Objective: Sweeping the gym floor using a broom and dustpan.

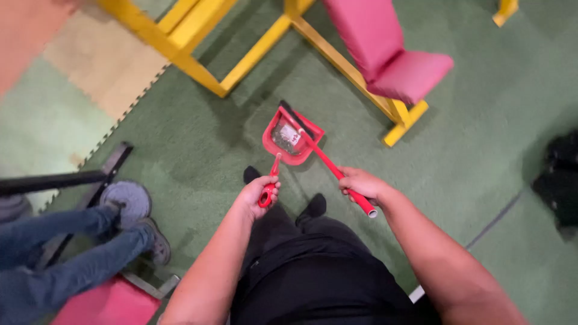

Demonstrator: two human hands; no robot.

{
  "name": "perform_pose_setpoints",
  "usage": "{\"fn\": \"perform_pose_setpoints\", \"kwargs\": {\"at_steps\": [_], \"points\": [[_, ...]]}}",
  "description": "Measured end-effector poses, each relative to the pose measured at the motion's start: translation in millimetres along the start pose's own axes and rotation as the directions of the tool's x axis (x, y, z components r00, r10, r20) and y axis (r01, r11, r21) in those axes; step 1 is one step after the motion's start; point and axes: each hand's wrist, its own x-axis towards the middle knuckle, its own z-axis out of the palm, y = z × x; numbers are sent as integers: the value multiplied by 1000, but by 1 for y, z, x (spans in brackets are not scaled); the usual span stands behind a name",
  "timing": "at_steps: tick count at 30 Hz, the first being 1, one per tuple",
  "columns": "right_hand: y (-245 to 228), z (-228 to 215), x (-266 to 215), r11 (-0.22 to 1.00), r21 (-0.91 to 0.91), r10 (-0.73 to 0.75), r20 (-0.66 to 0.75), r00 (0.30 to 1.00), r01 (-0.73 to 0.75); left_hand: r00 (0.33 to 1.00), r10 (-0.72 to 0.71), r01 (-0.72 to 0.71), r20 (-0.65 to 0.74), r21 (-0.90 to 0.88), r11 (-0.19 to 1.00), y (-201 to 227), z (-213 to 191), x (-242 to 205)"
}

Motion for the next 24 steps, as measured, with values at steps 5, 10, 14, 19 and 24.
{"fn": "perform_pose_setpoints", "kwargs": {"at_steps": [5, 10, 14, 19, 24], "points": [[-64, 46, 55, 994, -90, 70, 60, 996, -64, 997, 77, -77, -2, -153, 985, 35, -52, -13], [-139, 118, 109, 979, -186, 105, 133, 985, -80, 982, 184, -189, -43, -250, 950, 96, -104, -54], [-193, 177, 152, 974, -206, 122, 150, 981, -90, 977, 192, -213, -96, -313, 926, 146, -156, -81], [-250, 243, 203, 967, -244, 128, 207, 970, -75, 955, 287, -295, -75, -342, 892, 196, -228, -91], [-302, 298, 237, 956, -292, 89, 286, 954, -2, 933, 338, -360, -127, -397, 844, 235, -263, -110]]}}
